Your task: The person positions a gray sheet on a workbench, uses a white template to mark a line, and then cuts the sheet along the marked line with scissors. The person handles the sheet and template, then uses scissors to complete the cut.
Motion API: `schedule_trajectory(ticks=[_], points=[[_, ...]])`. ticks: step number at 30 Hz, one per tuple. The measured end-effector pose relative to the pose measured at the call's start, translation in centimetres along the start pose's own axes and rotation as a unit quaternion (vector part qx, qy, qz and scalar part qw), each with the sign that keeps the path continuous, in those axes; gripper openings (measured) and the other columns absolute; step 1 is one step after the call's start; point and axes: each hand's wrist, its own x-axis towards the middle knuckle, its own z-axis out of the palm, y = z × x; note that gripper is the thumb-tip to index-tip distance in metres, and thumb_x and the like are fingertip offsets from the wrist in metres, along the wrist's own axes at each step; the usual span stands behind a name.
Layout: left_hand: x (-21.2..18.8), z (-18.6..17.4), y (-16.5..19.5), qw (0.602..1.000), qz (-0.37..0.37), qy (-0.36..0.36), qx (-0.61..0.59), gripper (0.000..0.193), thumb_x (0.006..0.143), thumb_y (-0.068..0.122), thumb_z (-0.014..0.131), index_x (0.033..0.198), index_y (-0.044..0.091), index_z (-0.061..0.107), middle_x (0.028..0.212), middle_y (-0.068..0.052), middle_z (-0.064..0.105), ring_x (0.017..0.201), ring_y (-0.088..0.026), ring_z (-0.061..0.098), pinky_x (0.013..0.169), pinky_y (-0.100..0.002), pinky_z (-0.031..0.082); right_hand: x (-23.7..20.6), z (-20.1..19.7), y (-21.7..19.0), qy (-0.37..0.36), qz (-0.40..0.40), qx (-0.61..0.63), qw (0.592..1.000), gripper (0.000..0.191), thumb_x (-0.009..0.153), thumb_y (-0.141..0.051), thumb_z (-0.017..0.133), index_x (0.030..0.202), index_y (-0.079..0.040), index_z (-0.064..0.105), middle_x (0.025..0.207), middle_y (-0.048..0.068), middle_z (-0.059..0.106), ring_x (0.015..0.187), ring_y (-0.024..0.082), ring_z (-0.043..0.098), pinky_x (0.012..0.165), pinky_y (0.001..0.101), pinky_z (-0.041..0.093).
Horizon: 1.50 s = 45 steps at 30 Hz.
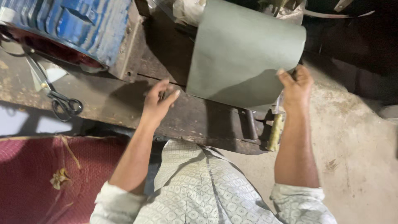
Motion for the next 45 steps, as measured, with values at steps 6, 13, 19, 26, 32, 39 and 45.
schedule_trajectory(ticks=[6, 13, 19, 26, 32, 39, 45], points=[[2.5, 4.0, -0.2, 0.992, 0.014, 0.011, 0.124, 0.068, 0.085, 0.029, 0.087, 0.142, 0.004, 0.059, 0.128, -0.011, 0.069, 0.112, -0.016, 0.065, 0.091, -0.028, 0.054, -1.9, 0.9, 1.6, -0.157, -0.119, 0.236, 0.952, 0.032, 0.098, -0.001, 0.073, 0.129, -0.001, 0.066, 0.12, 0.006, 0.072, 0.109, 0.016, 0.067, 0.1, 0.0312, 0.054], [-0.9, 2.0, -0.8, 0.992, -0.105, -0.003, 0.077, 0.068, 0.084, 0.038, 0.085, 0.139, 0.003, 0.068, 0.122, -0.021, 0.066, 0.106, -0.028, 0.068, 0.089, -0.036, 0.055, -6.6, -0.7, -2.4, -0.155, -0.078, 0.181, 0.968, 0.042, 0.096, -0.001, 0.069, 0.137, 0.0, 0.056, 0.119, 0.009, 0.07, 0.104, 0.018, 0.069, 0.09, 0.0311, 0.058], [-2.8, 1.5, -1.6, 0.994, -0.035, 0.102, 0.014, 0.089, 0.093, 0.047, 0.087, 0.15, -0.004, 0.04, 0.133, -0.008, 0.057, 0.119, -0.015, 0.054, 0.096, -0.034, 0.046, -13.2, 0.4, -5.8, -0.213, -0.098, 0.225, 0.946, 0.047, 0.094, 0.0, 0.068, 0.137, 0.002, 0.048, 0.122, 0.014, 0.07, 0.107, 0.021, 0.071, 0.093, 0.034, 0.061], [-8.7, -7.6, -1.3, 0.98, -0.118, -0.053, -0.15, 0.064, 0.102, 0.042, 0.073, 0.144, -0.005, 0.062, 0.108, -0.022, 0.066, 0.076, -0.02, 0.055, 0.06, -0.034, 0.042, -22.1, 3.5, -6.4, -0.325, -0.013, 0.322, 0.889, 0.052, 0.096, -0.001, 0.069, 0.141, 0.004, 0.045, 0.125, 0.015, 0.067, 0.114, 0.022, 0.067, 0.099, 0.0376, 0.057], [-19.7, -16.1, 2.1, 0.961, -0.001, -0.04, -0.274, 0.042, 0.086, 0.011, 0.071, 0.125, -0.006, 0.067, 0.106, -0.012, 0.076, 0.089, -0.018, 0.075, 0.08, -0.03, 0.06, -24.1, 1.9, -3.5, -0.256, -0.033, 0.365, 0.894, 0.043, 0.097, -0.02, 0.066, 0.134, 0.001, 0.06, 0.119, 0.011, 0.072, 0.105, 0.02, 0.07, 0.094, 0.0342, 0.058], [-26.9, -17.4, 4.3, 0.905, 0.037, -0.01, -0.423, 0.037, 0.094, 0.003, 0.072, 0.129, -0.009, 0.067, 0.11, -0.018, 0.075, 0.088, -0.024, 0.074, 0.082, -0.035, 0.061, -26.4, 2.7, -1.5, -0.013, -0.403, -0.068, 0.913, 0.033, 0.108, -0.026, 0.063, 0.121, 0.005, 0.059, 0.112, 0.02, 0.065, 0.096, 0.027, 0.06, 0.09, 0.0342, 0.05], [-29.0, -16.0, 7.6, 0.826, 0.071, -0.113, -0.548, 0.033, 0.097, 0.002, 0.068, 0.128, -0.01, 0.065, 0.11, -0.024, 0.075, 0.095, -0.03, 0.077, 0.087, -0.044, 0.064, -29.7, 3.2, -2.4, -0.076, -0.59, -0.047, 0.803, 0.032, 0.098, -0.025, 0.069, 0.112, 0.002, 0.061, 0.113, 0.023, 0.063, 0.111, 0.033, 0.065, 0.104, 0.0412, 0.053]])
